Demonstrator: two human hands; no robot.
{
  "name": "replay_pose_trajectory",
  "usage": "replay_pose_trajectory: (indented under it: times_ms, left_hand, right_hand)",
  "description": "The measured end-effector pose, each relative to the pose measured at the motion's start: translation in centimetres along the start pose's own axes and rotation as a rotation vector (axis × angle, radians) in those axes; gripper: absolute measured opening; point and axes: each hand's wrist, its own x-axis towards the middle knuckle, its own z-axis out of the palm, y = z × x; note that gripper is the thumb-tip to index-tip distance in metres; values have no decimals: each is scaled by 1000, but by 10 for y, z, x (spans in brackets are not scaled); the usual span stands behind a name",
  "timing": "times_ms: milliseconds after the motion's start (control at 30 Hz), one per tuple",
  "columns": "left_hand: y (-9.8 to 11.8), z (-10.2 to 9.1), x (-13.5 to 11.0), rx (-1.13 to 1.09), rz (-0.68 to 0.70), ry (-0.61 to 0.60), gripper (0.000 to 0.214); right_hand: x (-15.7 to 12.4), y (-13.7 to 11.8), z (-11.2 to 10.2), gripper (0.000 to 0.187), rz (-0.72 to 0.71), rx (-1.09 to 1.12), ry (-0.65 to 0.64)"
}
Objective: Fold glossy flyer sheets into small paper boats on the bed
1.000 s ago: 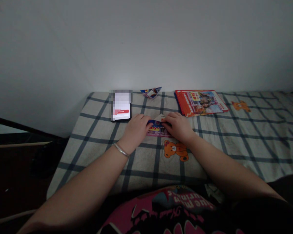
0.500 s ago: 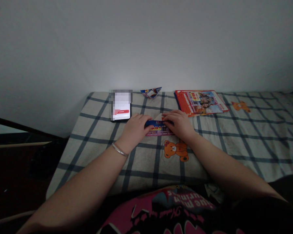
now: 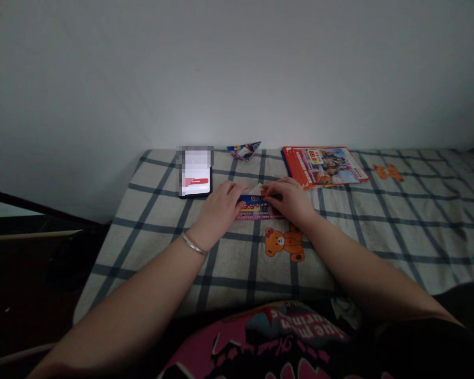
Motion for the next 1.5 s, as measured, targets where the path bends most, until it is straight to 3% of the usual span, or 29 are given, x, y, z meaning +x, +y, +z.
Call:
replay_pose_trajectory:
  times_ms: [133,267,467,600,767,967,1133,1500]
  left_hand:
    - [2,-4,-1,44,69,2,21]
    - [7,-9,-3,183,94,88,26]
    - [10,-10,-3,217,322,-18,14]
    - [12,-10,-4,196,323,14,19]
    - [19,-12,-4,149,281,-44,23]
    - [21,-14,-4,152,285,-87,22]
    - [19,-13,-5,147,286,-120,24]
    - [18,-14,-5,115,280,-160,25]
  right_hand:
    - [2,3,1,6,-34,58,-14]
    - [2,2,1,5,-38,26,-1]
    - [2,-1,2,6,-54,10,-9]
    - [2,-1,3,6,-59,2,-24]
    - [2,-3,5,12,-51,-9,-40]
    - [-2,1,-2,15,-185,-89,4]
    - [-12,3,-14,17,-324,-118,-122]
    - [-13,-2,-19,22,-337,-185,-169]
